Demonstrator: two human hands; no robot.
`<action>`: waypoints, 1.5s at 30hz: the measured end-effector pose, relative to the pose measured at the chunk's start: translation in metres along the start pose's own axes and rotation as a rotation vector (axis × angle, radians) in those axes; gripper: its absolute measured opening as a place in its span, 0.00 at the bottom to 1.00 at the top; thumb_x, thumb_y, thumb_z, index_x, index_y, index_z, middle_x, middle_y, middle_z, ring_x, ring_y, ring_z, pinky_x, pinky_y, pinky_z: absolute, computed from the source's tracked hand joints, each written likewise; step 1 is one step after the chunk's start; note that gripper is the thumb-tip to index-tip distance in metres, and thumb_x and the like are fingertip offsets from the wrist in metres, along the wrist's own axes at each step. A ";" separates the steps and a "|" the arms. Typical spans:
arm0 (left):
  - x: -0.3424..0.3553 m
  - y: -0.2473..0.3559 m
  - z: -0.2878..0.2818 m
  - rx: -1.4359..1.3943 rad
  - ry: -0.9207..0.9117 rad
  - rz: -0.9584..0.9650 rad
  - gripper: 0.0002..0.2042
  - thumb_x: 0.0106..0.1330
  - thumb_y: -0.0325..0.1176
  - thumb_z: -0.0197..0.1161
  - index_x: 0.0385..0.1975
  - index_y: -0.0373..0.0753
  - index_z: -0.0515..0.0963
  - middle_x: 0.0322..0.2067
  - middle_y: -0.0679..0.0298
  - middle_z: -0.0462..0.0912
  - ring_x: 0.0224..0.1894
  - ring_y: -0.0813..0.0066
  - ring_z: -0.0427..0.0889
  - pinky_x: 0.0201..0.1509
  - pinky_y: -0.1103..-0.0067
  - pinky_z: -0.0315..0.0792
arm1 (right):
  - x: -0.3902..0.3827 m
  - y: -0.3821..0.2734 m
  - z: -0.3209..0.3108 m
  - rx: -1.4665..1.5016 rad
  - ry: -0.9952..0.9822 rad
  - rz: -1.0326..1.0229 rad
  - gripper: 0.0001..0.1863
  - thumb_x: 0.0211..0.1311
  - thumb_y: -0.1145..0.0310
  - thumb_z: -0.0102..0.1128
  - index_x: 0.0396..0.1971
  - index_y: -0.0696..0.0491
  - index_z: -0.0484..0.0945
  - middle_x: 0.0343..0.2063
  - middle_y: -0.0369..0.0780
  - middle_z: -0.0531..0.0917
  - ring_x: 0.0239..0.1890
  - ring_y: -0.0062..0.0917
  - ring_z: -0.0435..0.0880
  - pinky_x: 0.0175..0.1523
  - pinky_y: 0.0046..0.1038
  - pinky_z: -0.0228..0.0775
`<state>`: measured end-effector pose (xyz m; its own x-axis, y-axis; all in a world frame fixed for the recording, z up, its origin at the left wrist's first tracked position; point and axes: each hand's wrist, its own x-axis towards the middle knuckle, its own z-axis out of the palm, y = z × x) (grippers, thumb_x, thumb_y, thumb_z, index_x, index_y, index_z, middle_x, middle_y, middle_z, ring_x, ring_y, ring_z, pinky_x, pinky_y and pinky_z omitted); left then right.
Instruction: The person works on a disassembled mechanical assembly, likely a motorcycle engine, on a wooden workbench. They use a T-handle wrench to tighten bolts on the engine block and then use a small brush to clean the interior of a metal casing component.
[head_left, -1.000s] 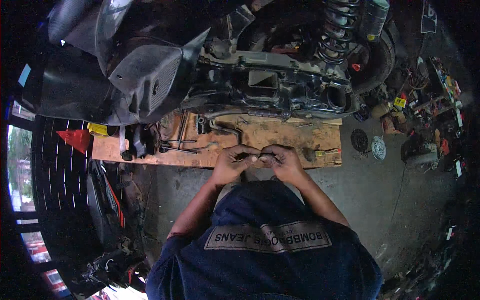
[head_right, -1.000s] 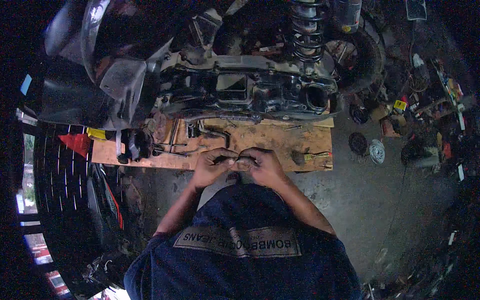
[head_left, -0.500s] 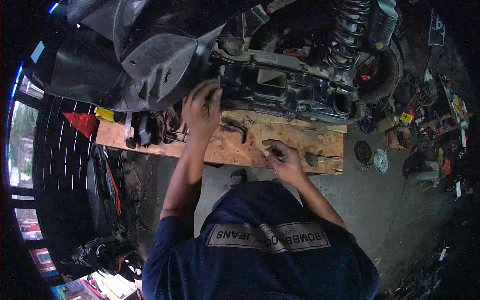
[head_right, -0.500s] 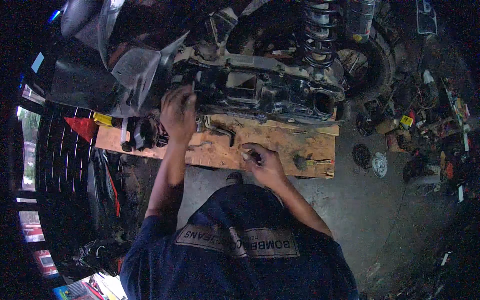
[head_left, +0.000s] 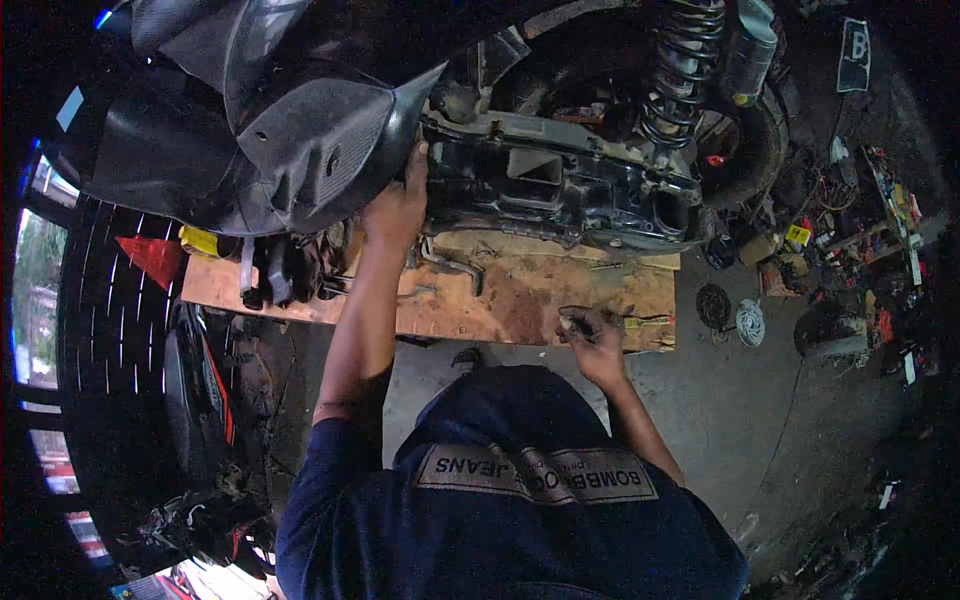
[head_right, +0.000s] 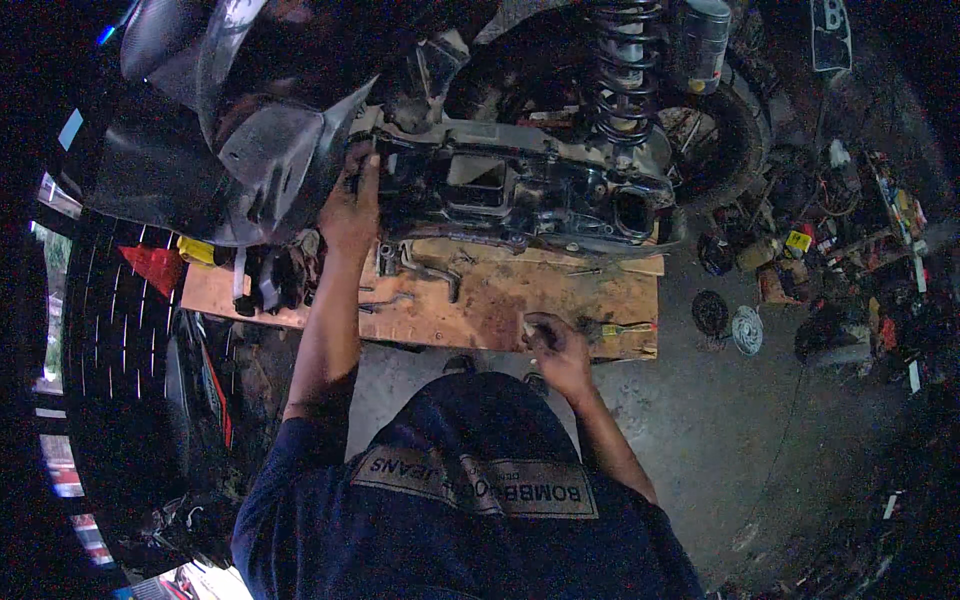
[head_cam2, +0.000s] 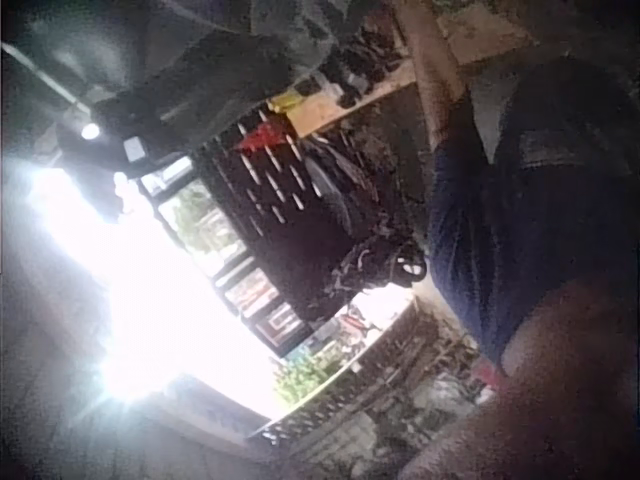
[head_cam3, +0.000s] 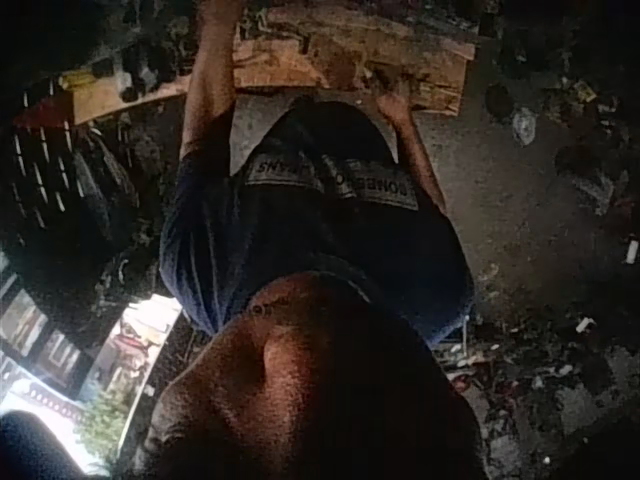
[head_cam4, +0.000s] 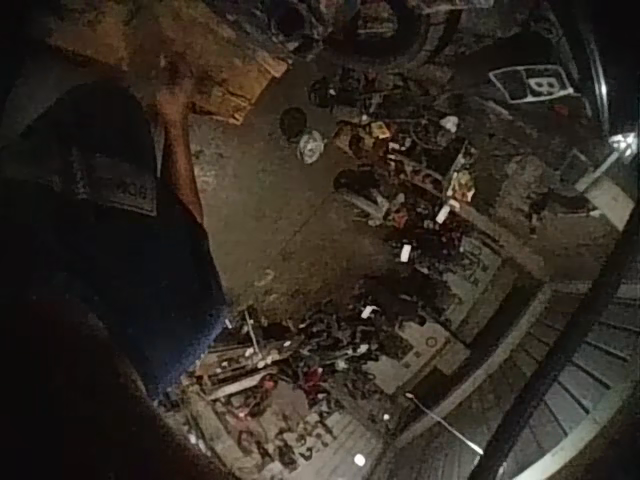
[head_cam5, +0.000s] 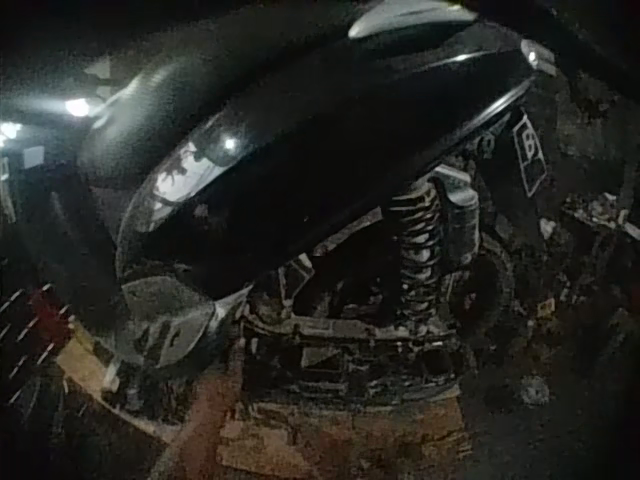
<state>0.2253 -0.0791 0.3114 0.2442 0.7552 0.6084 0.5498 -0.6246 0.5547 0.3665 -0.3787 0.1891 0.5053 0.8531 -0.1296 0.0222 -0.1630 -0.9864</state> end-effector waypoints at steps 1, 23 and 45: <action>0.000 -0.001 0.001 0.025 -0.013 -0.012 0.19 0.68 0.49 0.56 0.50 0.45 0.78 0.47 0.56 0.82 0.49 0.61 0.81 0.55 0.73 0.70 | -0.003 0.008 0.002 0.021 -0.001 0.027 0.11 0.66 0.72 0.58 0.45 0.60 0.77 0.34 0.41 0.83 0.36 0.22 0.82 0.44 0.25 0.75; 0.011 -0.016 0.005 0.722 0.152 0.588 0.20 0.68 0.45 0.58 0.55 0.41 0.76 0.53 0.54 0.79 0.57 0.59 0.76 0.62 0.69 0.66 | 0.018 -0.008 0.031 -0.377 -0.257 -0.011 0.13 0.63 0.72 0.59 0.46 0.59 0.77 0.36 0.45 0.84 0.38 0.23 0.83 0.44 0.25 0.74; 0.016 -0.008 0.007 -0.129 0.110 0.261 0.24 0.61 0.47 0.66 0.51 0.37 0.77 0.51 0.52 0.79 0.55 0.54 0.76 0.61 0.65 0.65 | 0.143 0.027 0.120 -1.046 -0.537 -0.154 0.22 0.60 0.67 0.54 0.55 0.52 0.71 0.50 0.46 0.75 0.52 0.36 0.75 0.55 0.34 0.70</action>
<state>0.2303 -0.0604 0.3124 0.2716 0.5442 0.7937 0.3725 -0.8199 0.4347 0.3357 -0.2014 0.1315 0.0144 0.9573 -0.2888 0.8715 -0.1536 -0.4658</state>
